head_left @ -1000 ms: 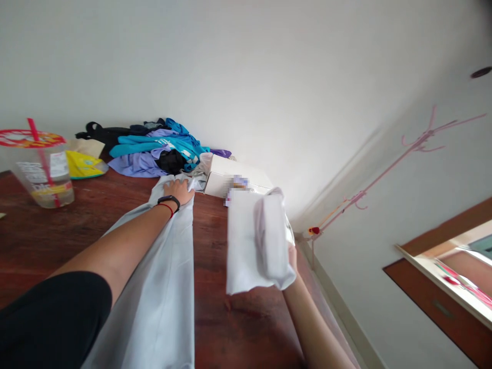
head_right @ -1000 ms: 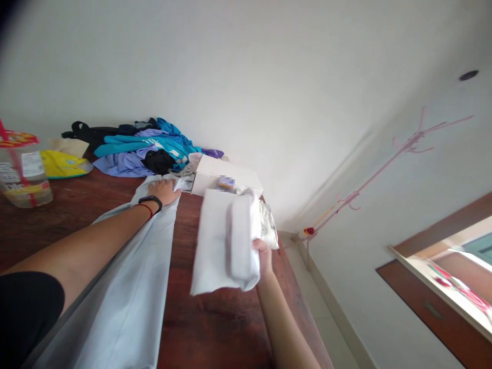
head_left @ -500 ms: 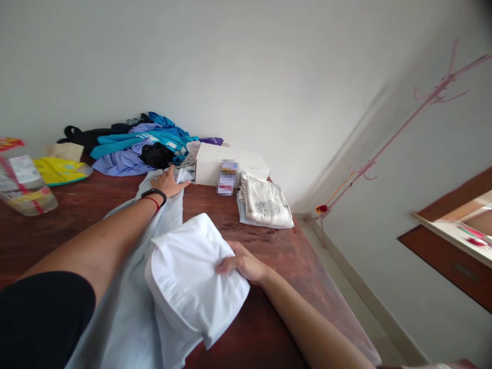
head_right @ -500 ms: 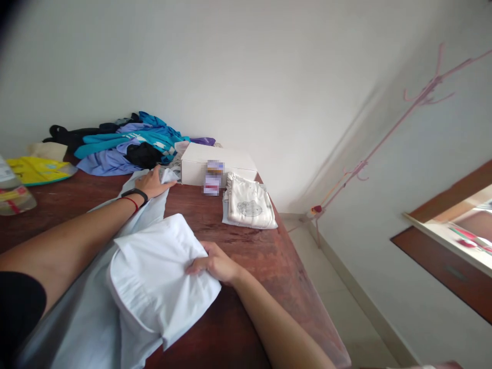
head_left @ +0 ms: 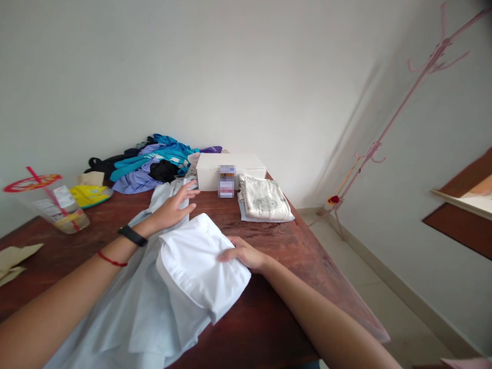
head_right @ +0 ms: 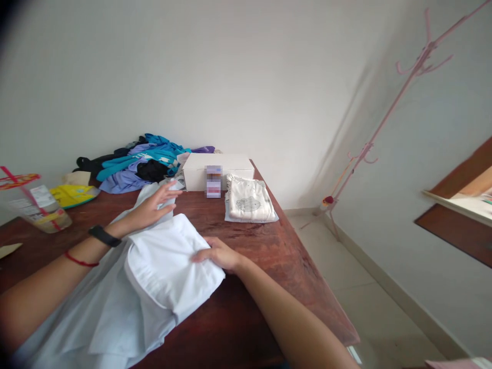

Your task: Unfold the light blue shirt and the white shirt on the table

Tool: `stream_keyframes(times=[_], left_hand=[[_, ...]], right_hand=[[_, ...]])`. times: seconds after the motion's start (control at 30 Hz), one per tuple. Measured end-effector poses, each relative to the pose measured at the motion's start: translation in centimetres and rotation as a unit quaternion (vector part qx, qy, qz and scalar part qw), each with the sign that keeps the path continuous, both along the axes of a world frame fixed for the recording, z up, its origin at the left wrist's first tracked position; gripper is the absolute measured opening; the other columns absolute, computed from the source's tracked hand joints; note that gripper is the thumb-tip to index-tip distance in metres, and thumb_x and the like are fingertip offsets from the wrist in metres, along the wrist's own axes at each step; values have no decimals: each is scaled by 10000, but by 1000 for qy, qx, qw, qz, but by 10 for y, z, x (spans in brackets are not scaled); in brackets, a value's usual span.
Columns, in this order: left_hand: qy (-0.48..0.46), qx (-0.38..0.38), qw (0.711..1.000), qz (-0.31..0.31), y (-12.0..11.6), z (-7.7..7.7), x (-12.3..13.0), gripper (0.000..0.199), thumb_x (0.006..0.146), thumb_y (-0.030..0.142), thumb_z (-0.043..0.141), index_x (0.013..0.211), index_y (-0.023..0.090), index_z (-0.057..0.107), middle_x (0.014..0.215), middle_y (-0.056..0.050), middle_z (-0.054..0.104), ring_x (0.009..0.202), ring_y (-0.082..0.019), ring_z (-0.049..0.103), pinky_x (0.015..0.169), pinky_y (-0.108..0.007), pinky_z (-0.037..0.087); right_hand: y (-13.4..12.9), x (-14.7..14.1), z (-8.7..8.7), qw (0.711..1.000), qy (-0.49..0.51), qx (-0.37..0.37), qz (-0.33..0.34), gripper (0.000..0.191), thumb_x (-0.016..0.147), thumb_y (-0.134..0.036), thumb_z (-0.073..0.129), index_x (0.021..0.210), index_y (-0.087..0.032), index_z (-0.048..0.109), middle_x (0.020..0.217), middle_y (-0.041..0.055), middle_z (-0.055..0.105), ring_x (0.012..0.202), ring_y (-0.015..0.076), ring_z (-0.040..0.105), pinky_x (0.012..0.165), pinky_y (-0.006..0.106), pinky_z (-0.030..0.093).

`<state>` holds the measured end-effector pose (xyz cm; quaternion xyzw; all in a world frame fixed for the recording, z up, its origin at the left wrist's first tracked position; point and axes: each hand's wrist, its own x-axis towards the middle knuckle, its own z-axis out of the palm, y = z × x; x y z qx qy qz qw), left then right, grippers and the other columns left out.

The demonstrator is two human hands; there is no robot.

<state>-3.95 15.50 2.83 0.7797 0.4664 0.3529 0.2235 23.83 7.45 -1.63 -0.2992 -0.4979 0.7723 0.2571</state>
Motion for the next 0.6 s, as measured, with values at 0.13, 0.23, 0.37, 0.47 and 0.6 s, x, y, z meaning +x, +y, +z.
stream_keyframes(times=[0.13,0.23,0.37,0.47,0.6], left_hand=[[-42,-101,988,-107,-60,-5,11,423,976,452,548,1352,274,627,1406,-83,632,1300,-298,591,1119,-420,454],[-82,-126,984,-97,-83,-14,9,488,917,435,642,1388,313,602,1441,-54,607,1325,-311,568,1125,-411,456],[-50,-126,980,-145,-97,-14,7,605,892,425,687,1470,383,512,1541,-16,505,1436,-294,451,1207,-408,365],[-46,-108,972,-206,-100,-9,7,696,829,472,755,1474,398,504,1609,-18,410,1507,-305,337,1249,-435,288],[-72,-144,952,-259,-95,-19,7,671,823,461,776,1447,399,538,1572,-37,470,1451,-321,434,1207,-446,360]], right_hand=[[1,4,0,1000,6,3,9,471,544,-237,785,1007,-159,749,861,29,748,717,197,662,694,292,513],[3,7,-2,999,8,-2,37,516,551,-224,761,1061,-149,745,889,39,753,733,204,664,713,300,513],[6,11,-4,997,23,-5,69,601,575,-206,745,1173,-152,706,1017,63,752,847,233,677,782,321,508],[7,13,-3,998,24,-20,62,623,574,-179,745,1192,-170,673,1015,46,732,871,226,658,791,318,494],[3,15,2,997,24,-36,59,597,586,-202,730,1179,-195,657,995,18,692,866,203,622,784,296,467]])
